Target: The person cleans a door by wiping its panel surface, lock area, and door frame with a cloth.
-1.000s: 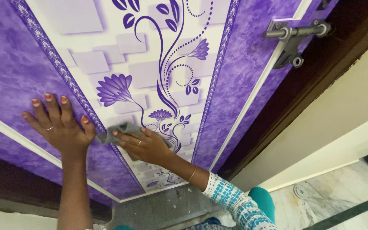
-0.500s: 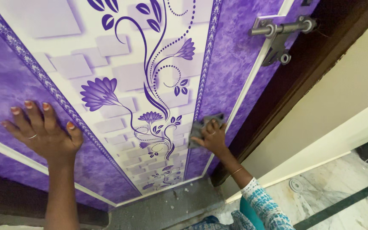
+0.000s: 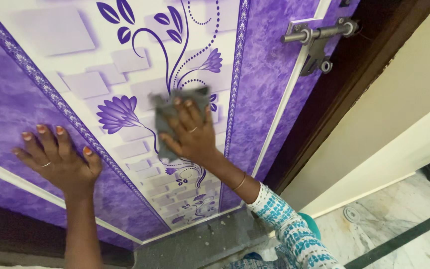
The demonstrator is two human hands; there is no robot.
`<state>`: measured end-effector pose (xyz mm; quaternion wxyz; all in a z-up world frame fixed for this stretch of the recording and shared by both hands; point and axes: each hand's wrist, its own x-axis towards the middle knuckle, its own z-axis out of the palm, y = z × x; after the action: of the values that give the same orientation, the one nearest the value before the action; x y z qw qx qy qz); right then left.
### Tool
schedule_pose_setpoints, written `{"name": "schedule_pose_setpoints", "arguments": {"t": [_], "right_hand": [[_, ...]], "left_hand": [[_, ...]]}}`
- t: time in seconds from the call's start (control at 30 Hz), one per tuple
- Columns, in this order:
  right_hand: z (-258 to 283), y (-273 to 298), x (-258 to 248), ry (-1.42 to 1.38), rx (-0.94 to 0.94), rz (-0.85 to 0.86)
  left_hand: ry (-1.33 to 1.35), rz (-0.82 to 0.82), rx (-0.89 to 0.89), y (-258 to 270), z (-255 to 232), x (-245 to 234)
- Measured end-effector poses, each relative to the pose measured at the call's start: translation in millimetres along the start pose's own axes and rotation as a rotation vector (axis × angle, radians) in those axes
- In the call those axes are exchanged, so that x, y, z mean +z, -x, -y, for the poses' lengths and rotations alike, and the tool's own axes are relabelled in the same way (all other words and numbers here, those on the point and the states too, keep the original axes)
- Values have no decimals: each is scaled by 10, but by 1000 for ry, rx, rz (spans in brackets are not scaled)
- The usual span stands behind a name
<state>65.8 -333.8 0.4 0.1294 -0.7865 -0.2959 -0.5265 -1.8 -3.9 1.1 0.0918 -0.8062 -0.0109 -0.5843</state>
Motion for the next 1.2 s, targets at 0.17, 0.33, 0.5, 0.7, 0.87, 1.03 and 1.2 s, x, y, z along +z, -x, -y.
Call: {"name": "schedule_pose_setpoints", "arguments": {"t": [0.17,0.33,0.5,0.7,0.87,1.03,1.2], "right_hand": [[175,1029,350,-52,-554,295],[-545,2040,446,-97,-410,388],[-1270,1856,190,34,127,126],[-975,627,-129,-116,545,-100],[-204,446,43,-68,4,87],[-256,1178,314,-91,-406,162],[-1052,1720,245,29,-213,124]], "left_hand": [[25,-10,0,-28,-66,-89],[28,-25,-8,-52,-64,-60],[19,-27,2,-33,-48,-37],[41,-34,-8,-49,-67,-39],[40,-43,-2,-64,-79,-47],[25,-20,-3,-56,-75,-63],[32,-29,-7,-52,-69,-52]]}}
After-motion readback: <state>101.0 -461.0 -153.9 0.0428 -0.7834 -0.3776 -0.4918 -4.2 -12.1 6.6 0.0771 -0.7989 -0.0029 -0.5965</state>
